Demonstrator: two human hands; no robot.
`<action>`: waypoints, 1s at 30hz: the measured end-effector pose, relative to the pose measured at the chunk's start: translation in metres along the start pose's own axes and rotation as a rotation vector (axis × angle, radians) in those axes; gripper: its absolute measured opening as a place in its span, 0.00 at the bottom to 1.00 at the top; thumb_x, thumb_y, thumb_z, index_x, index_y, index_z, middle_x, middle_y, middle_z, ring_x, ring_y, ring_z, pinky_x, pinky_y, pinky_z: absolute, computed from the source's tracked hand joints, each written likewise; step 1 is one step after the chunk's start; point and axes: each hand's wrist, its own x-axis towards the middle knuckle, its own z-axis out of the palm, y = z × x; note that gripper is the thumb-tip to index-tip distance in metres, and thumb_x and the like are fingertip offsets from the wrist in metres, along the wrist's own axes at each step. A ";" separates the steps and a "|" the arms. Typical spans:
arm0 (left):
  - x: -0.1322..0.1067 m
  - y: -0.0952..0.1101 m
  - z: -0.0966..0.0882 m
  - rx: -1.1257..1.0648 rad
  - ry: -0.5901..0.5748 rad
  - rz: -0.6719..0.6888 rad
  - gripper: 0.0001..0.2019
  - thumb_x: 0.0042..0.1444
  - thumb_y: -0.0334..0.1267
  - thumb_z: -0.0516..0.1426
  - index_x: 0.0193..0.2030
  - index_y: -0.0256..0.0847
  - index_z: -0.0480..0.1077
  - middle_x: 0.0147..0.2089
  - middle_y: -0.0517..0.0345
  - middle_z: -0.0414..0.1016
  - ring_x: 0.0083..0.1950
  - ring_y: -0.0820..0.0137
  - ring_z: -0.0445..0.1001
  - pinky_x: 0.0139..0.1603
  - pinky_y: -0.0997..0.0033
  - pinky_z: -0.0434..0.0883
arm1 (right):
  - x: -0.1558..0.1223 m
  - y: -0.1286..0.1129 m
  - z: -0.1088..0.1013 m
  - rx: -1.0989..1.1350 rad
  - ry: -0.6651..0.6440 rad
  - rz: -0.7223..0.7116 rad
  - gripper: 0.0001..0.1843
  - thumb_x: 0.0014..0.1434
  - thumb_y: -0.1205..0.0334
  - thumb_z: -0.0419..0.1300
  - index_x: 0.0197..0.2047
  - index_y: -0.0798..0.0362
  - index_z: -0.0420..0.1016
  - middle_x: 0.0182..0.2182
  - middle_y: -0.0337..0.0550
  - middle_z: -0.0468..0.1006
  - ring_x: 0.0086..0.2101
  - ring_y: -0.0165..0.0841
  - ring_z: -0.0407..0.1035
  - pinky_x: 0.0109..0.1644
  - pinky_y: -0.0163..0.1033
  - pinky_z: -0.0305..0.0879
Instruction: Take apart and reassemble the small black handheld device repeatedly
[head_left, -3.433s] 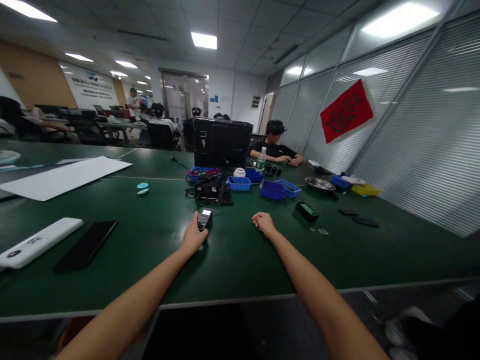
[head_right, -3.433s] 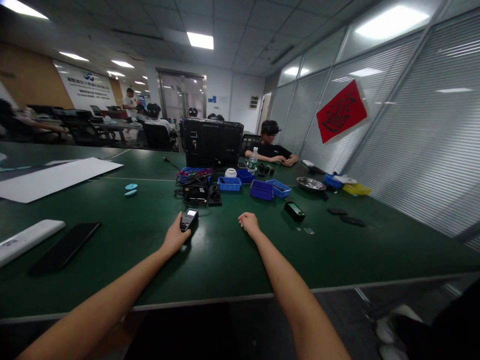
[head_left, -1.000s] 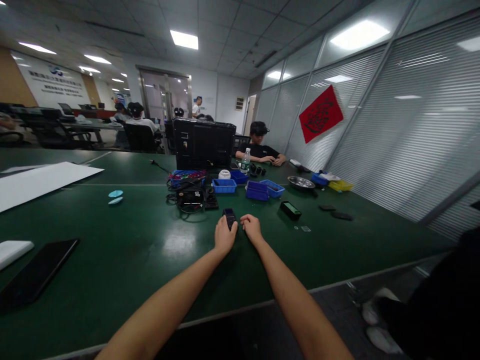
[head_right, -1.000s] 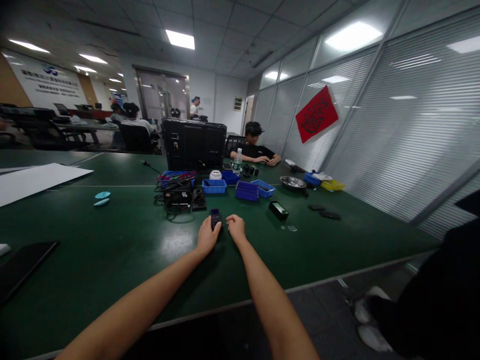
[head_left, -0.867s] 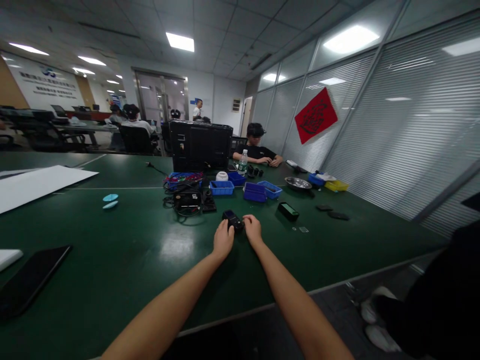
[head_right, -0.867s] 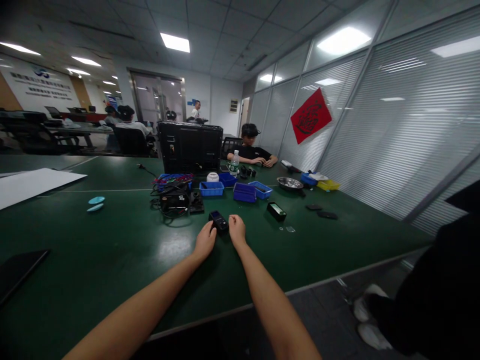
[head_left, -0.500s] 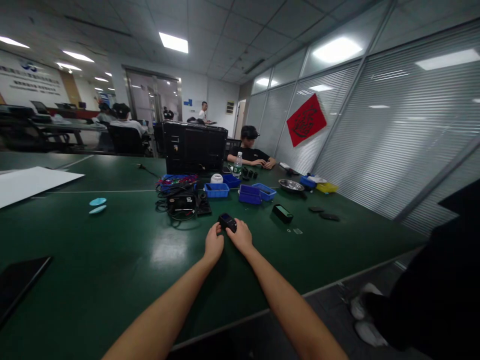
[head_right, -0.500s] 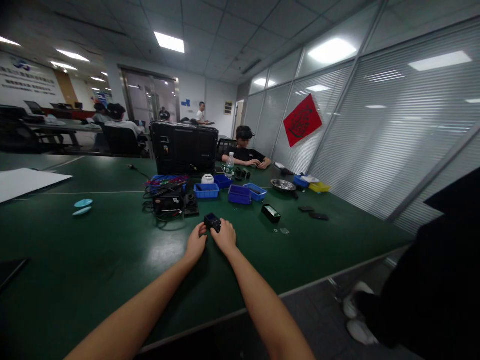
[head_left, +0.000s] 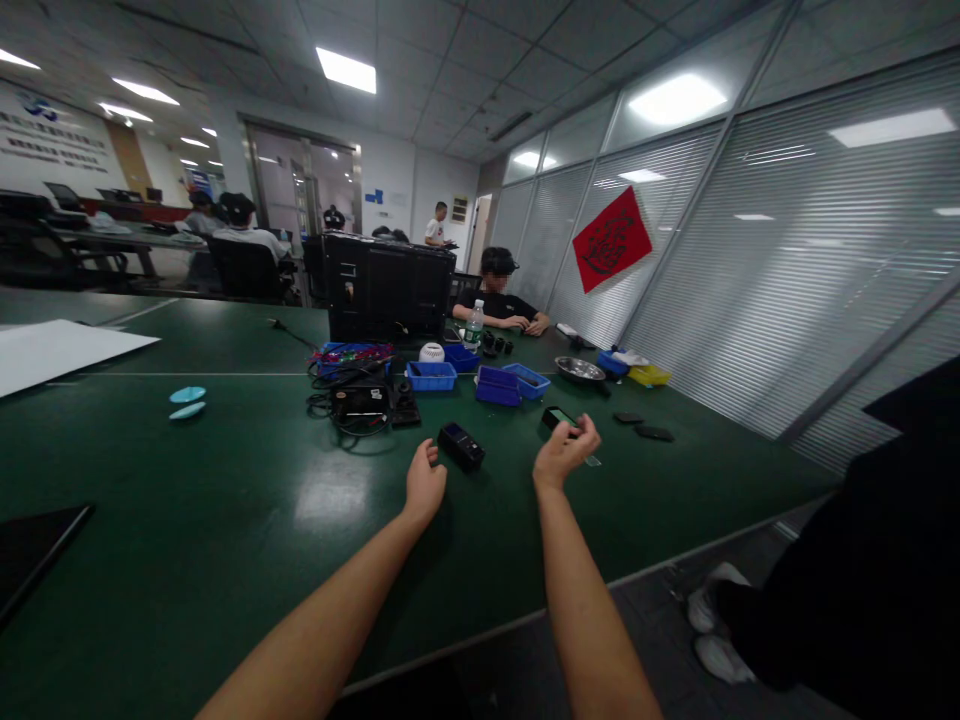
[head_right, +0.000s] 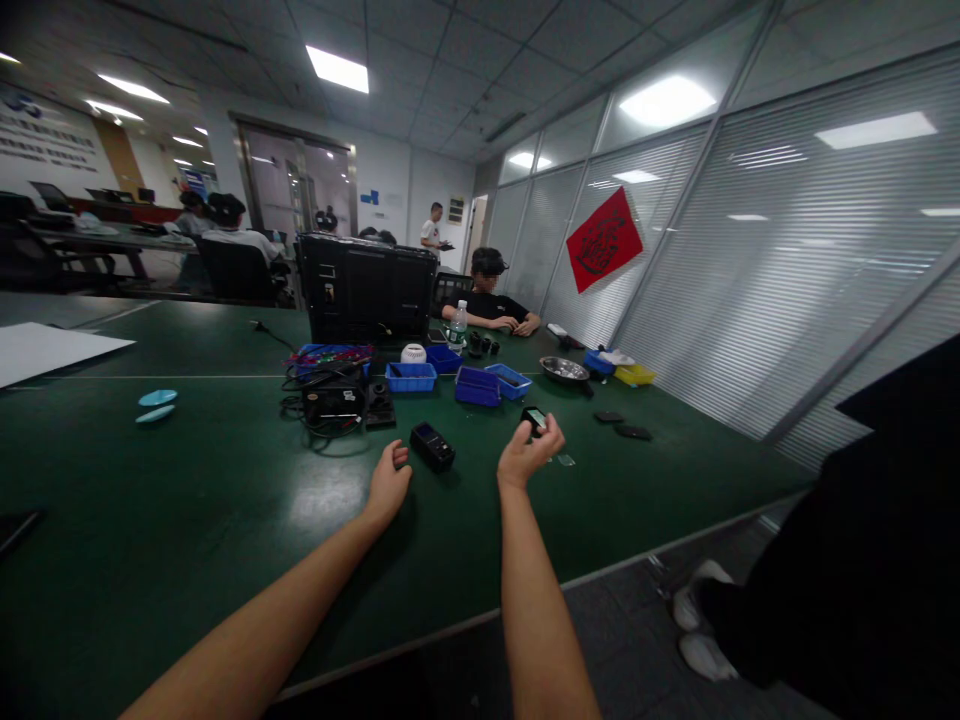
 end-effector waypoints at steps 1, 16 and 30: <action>-0.001 0.001 0.000 0.008 -0.001 -0.002 0.28 0.44 0.24 0.50 0.56 0.34 0.57 0.50 0.47 0.69 0.49 0.70 0.69 0.51 0.70 0.65 | 0.006 0.005 -0.004 -0.037 0.055 0.022 0.26 0.60 0.54 0.38 0.58 0.60 0.51 0.49 0.59 0.59 0.43 0.37 0.61 0.47 0.42 0.57; -0.003 0.008 -0.002 0.019 -0.010 -0.004 0.27 0.45 0.24 0.50 0.55 0.32 0.56 0.50 0.45 0.68 0.49 0.69 0.69 0.51 0.70 0.65 | -0.073 -0.025 0.037 -0.331 -0.875 -0.276 0.34 0.51 0.50 0.53 0.58 0.58 0.55 0.47 0.54 0.68 0.47 0.43 0.60 0.46 0.43 0.58; -0.003 0.006 -0.002 -0.003 -0.014 -0.035 0.27 0.46 0.26 0.51 0.56 0.37 0.57 0.50 0.49 0.68 0.50 0.69 0.68 0.50 0.69 0.66 | -0.042 -0.005 0.031 -0.516 -0.849 -0.127 0.36 0.50 0.50 0.53 0.59 0.58 0.51 0.49 0.61 0.63 0.47 0.47 0.61 0.41 0.48 0.62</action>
